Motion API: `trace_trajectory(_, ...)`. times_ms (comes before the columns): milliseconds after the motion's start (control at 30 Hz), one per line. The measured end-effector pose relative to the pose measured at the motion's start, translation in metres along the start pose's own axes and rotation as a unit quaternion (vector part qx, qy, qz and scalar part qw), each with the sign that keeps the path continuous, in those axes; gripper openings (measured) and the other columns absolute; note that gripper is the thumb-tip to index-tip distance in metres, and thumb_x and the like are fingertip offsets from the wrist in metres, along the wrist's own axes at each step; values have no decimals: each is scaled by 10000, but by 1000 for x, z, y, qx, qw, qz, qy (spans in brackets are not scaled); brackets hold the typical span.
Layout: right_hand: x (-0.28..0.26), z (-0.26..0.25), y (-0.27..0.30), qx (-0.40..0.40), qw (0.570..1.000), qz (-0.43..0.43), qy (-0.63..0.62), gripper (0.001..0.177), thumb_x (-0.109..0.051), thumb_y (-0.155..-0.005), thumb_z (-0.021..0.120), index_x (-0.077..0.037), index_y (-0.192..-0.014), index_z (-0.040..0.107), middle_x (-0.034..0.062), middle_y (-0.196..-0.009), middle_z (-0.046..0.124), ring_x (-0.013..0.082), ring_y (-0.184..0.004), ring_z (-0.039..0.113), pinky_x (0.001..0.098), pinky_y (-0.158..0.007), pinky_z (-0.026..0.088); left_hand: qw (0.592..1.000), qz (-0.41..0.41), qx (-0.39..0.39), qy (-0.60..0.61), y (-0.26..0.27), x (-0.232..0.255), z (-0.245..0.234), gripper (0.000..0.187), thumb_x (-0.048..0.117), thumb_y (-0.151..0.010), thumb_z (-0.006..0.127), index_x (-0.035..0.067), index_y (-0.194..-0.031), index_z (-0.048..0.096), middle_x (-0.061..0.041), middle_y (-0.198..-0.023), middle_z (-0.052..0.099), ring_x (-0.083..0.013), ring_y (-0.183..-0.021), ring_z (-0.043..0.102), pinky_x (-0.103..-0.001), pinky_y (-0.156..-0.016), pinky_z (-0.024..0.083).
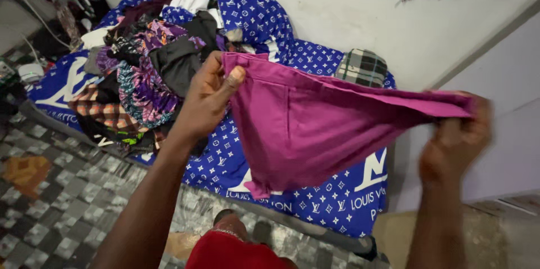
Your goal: The person picks up pink and black garments from a bed, folds them by hand, and places them onto a shelf in a closet.
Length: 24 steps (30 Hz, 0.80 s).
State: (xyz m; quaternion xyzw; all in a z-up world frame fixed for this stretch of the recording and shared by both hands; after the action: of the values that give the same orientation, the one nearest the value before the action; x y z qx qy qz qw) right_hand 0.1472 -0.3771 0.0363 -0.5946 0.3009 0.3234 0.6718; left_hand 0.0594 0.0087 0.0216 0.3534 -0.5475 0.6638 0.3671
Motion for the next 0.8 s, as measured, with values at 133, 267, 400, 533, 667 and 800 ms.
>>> trace_trajectory(133,30,0,11,32,994,82,72,74,-75,-1102,565,-66,-1173,582,-11,-1031,646,60,-880,610,218,-740,514,998,-53,14,-31,-8,-27,-5,261,306,-1119,547,66,-1221,530,14,-1092,625,-55,-1003,568,-244,-910,487)
trace_trajectory(267,21,-1,14,42,983,95,151,132,-120,-1118,635,-9,-1189,617,26,-1023,662,73,-899,599,208,-777,477,997,-52,27,-41,-12,-29,-1,290,296,-1103,552,47,-1250,562,-8,-1107,630,-71,-1000,568,-250,-906,488)
trace_trajectory(400,5,-29,21,-5,977,185,107,221,-124,-1031,633,-9,-1220,640,45,-1059,676,91,-922,616,234,-806,496,993,-101,-16,-65,0,0,-2,413,358,-1042,563,26,-1285,598,-26,-1171,673,-97,-1069,620,-283,-951,502)
trace_trajectory(533,9,-102,45,-90,927,365,4,333,-88,-898,640,20,-1213,644,143,-1048,712,198,-885,696,334,-732,560,946,-292,-141,-16,28,24,-20,558,402,-918,623,41,-1343,651,-66,-1144,748,-149,-989,677,-333,-826,551)
trace_trajectory(667,52,-111,58,-198,861,454,-112,346,-83,-917,689,71,-1218,619,259,-1024,742,312,-884,739,428,-711,627,890,-357,-265,102,25,6,-23,518,343,-1018,636,-57,-1347,657,-107,-1160,717,-163,-1037,641,-338,-908,530)
trace_trajectory(800,113,-98,68,-156,789,594,15,355,-160,-831,730,19,-1134,686,193,-943,779,251,-786,765,370,-657,651,897,-372,-232,51,-7,-44,-29,475,320,-991,583,31,-1363,640,-75,-1191,744,-151,-1066,669,-329,-921,537)
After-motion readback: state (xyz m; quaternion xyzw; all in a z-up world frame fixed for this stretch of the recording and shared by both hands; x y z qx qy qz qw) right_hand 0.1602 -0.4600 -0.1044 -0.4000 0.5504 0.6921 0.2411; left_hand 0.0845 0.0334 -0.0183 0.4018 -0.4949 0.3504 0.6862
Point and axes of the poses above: each hand's wrist, its own y-axis away from the middle knuckle, its own z-axis out of the palm, x = y × z, the point moved 2 cm from there along -y, towards the middle knuckle
